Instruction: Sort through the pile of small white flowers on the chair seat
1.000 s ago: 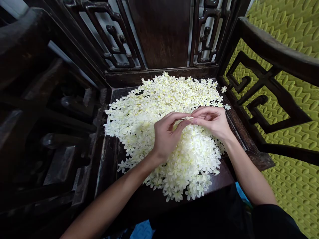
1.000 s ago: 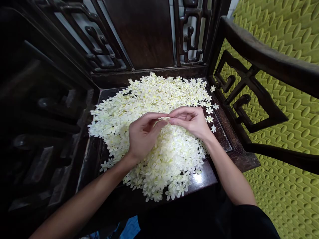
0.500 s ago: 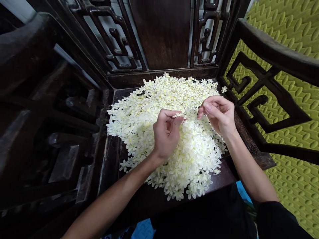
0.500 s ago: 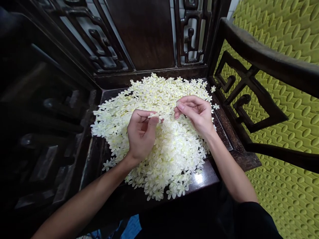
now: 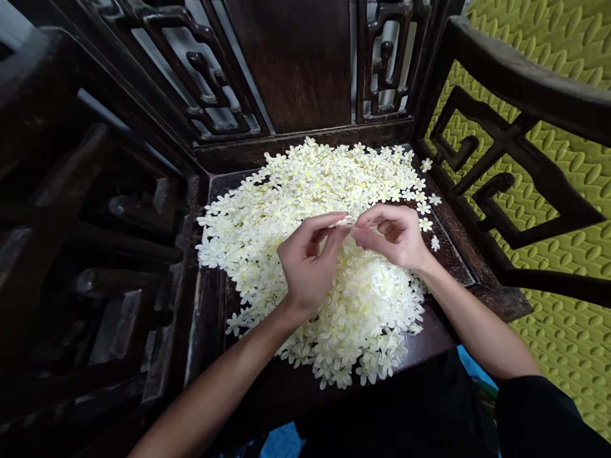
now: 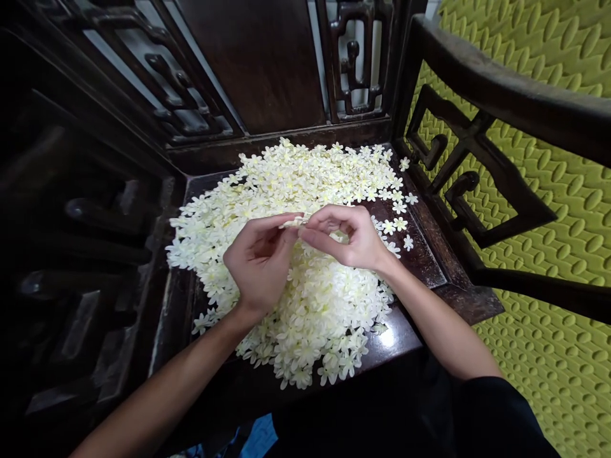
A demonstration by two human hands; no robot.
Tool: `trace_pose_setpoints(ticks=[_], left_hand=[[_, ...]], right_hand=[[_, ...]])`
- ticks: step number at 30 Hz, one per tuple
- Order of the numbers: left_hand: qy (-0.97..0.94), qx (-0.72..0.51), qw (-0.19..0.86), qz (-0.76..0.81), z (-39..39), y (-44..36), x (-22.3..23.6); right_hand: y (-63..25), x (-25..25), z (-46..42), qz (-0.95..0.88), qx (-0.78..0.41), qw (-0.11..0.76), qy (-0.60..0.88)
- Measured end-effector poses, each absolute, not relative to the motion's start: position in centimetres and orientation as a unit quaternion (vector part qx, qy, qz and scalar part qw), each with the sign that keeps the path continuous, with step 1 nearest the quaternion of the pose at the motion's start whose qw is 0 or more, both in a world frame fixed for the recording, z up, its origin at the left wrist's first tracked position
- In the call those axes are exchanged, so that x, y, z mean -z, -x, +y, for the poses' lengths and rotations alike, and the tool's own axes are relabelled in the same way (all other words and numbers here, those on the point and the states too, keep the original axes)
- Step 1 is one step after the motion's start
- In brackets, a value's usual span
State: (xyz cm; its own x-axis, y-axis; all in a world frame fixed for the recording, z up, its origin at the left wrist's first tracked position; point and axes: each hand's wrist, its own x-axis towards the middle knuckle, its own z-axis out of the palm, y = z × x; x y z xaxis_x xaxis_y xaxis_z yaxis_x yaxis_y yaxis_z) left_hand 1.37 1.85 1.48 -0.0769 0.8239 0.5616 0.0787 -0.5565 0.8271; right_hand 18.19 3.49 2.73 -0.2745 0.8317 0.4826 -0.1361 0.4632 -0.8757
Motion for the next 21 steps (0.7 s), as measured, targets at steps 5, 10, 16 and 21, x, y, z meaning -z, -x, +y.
trace_pose_setpoints(ticks=[5, 10, 16, 21], left_hand=[[-0.667, -0.615, 0.265, 0.326, 2.34, -1.11, -1.51], [-0.673, -0.606, 0.273, 0.326, 2.33, -1.22, -1.34], [-0.642, -0.622, 0.315, 0.319, 2.14, -1.5, -1.25], [-0.655, -0.628, 0.278, 0.314, 2.25, -1.39, -1.66]], right_hand=[[-18.58, -2.18, 4.3, -0.644, -0.43, 0.578, 0.258], [-18.78, -2.37, 4.3, -0.634, -0.443, 0.584, 0.247], [-18.49, -2.51, 4.04, -0.592, -0.476, 0.587, 0.281], [-18.13, -2.71, 3.82, -0.559, -0.49, 0.607, 0.281]])
